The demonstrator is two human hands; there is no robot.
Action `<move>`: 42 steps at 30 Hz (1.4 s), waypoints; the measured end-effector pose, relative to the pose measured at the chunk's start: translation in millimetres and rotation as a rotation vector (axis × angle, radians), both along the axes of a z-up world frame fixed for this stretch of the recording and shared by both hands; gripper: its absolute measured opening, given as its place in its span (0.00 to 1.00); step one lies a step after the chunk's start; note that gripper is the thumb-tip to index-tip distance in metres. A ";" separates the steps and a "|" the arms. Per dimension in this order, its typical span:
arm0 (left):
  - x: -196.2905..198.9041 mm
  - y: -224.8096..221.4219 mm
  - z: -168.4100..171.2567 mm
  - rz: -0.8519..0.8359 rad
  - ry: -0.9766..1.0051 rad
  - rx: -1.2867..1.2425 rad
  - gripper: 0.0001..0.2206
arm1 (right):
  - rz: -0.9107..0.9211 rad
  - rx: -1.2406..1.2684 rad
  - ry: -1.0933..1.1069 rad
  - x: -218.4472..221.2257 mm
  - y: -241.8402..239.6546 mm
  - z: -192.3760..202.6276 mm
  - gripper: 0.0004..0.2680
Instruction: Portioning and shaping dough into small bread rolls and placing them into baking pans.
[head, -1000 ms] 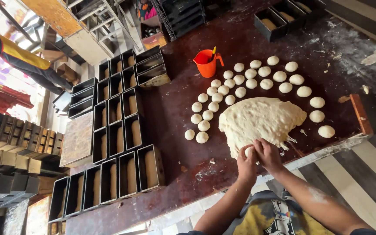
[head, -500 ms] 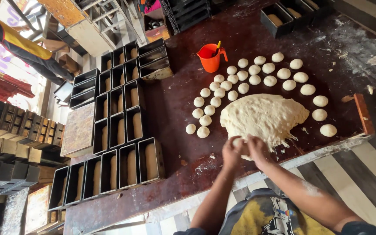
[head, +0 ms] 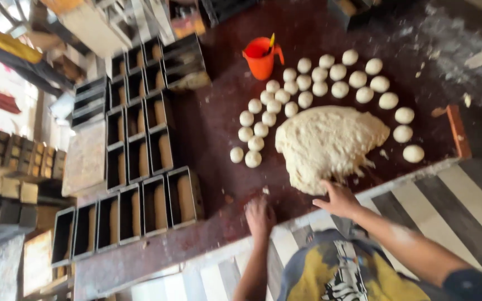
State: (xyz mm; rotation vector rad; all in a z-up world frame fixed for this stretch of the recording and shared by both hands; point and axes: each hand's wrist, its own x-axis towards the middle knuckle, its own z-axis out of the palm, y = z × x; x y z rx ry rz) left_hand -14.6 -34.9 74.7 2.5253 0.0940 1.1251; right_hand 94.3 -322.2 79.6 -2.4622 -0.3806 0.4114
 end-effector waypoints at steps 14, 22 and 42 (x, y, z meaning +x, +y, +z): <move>16.6 30.9 -16.5 -0.028 0.273 -0.052 0.08 | 0.064 0.026 -0.515 3.4 -11.9 8.1 0.11; 23.8 11.3 -38.6 -0.071 0.339 -0.133 0.10 | -0.115 0.220 -0.239 -23.6 -46.7 -0.8 0.10; 54.9 15.3 61.4 -0.530 0.372 -1.640 0.17 | 0.034 0.436 -0.153 -18.7 23.5 85.7 0.11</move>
